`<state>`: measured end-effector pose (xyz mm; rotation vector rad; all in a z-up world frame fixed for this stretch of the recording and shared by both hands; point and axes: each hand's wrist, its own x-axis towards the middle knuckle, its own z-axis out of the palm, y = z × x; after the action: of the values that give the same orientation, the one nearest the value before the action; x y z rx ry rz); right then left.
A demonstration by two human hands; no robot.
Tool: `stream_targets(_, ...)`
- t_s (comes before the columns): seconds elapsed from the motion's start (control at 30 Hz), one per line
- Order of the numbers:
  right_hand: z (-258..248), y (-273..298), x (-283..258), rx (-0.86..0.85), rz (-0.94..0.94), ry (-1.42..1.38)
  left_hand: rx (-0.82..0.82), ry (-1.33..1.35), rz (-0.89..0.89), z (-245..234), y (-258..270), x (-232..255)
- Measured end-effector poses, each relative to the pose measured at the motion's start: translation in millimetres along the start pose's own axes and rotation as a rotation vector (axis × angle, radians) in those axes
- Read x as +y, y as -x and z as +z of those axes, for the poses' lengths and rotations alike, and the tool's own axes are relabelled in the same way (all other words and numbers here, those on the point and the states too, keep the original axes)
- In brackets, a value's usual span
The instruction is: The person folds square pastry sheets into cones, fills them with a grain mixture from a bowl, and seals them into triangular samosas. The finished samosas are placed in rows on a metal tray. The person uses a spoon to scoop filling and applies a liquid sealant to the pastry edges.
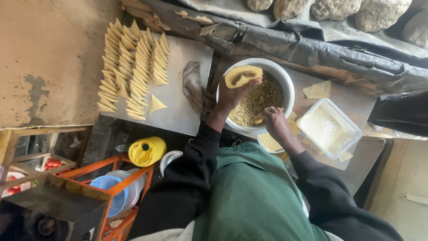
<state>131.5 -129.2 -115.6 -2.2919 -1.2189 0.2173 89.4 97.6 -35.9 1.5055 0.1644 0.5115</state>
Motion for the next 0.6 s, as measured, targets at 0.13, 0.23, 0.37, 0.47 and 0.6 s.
stream_targets(0.13, -40.6, -15.3, -34.3, 0.260, 0.012, -0.188, -0.008, -0.015, 0.134, 2.3, 1.8, 0.9)
stream_targets(0.23, -61.8, -13.9, -69.2, 0.414, -0.098, -0.217, -0.023, 0.136, -0.015, 15.7, 11.5, -5.7)
stream_targets(0.37, -83.9, -36.1, -89.8, 0.542, -0.366, -0.121, -0.019, -0.235, 0.071, 38.5, 22.9, -0.7)
stream_targets(0.47, -92.9, -44.4, -92.1, 0.571, -0.383, -0.130, -0.050, -0.344, 0.078, 43.4, 27.0, 12.0)
stream_targets(0.6, -95.4, -46.0, -89.8, 0.548, -0.313, -0.245, -0.143, -0.115, 0.125, 40.3, 24.8, 32.1)
